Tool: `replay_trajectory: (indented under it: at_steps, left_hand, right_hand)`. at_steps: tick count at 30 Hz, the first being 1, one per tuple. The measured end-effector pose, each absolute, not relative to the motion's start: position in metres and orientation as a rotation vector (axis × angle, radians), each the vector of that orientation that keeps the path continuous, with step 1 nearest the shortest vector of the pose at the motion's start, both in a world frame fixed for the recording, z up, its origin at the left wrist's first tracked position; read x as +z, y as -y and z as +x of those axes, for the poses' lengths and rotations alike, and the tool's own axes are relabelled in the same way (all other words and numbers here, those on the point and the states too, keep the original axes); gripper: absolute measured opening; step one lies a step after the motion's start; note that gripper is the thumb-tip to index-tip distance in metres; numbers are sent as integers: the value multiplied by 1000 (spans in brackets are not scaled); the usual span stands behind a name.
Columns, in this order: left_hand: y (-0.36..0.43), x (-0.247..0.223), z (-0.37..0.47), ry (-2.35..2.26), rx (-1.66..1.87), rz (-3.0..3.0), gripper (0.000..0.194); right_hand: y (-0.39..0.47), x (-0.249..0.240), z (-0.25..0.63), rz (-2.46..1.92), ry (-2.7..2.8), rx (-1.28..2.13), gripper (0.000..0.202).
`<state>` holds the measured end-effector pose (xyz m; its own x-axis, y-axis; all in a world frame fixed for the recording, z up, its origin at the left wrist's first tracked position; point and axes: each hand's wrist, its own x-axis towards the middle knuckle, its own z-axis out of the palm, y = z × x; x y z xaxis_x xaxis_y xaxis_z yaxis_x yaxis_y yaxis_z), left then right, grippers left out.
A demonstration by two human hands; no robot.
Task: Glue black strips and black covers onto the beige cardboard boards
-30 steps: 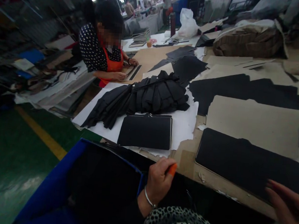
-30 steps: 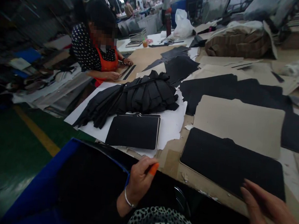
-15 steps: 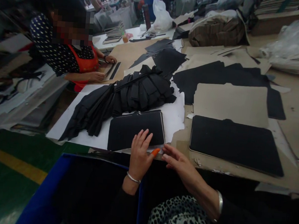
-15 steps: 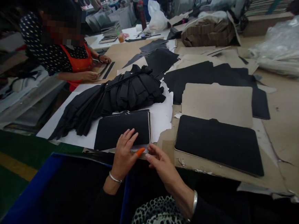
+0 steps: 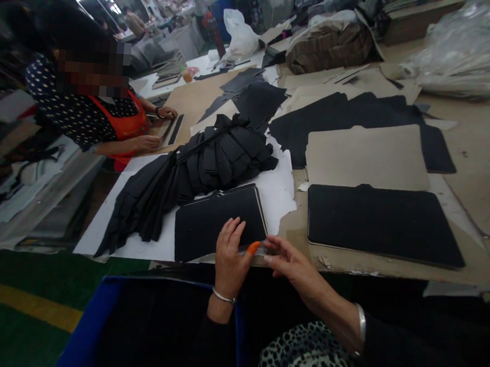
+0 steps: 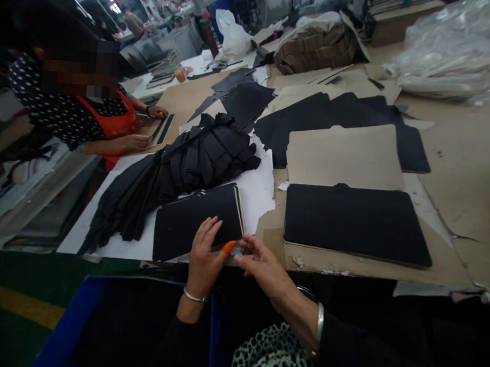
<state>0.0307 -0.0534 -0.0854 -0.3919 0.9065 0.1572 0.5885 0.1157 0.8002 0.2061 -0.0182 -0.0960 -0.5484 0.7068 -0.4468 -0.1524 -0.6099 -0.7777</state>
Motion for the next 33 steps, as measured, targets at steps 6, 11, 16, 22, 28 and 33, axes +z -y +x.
replay_trajectory:
  at_steps: [6, 11, 16, 22, 28, 33]
  left_hand:
    - [54, -97, 25, -2106, 1165, 1693, 50]
    - [58, -108, 18, -2177, 1025, 2090, 50]
    - [60, -105, 20, -2178, 994, 2169, 48]
    - [57, -103, 27, -2242, 999, 2191, 49]
    - [55, -110, 30, -2257, 1006, 2195, 48]
    - [54, -112, 27, -2263, 1157, 2078, 42]
  right_hand:
    - [15, -91, 208, -1058, 857, 2240, 70]
    - [13, -85, 208, -1026, 660, 2312, 60]
    - [8, -85, 206, -932, 567, 2364, 47]
    - [2, -77, 199, -932, 560, 2379, 51]
    - [-3, -70, 190, -847, 619, 2401, 50]
    - [-3, -68, 188, -825, 681, 2412, 55]
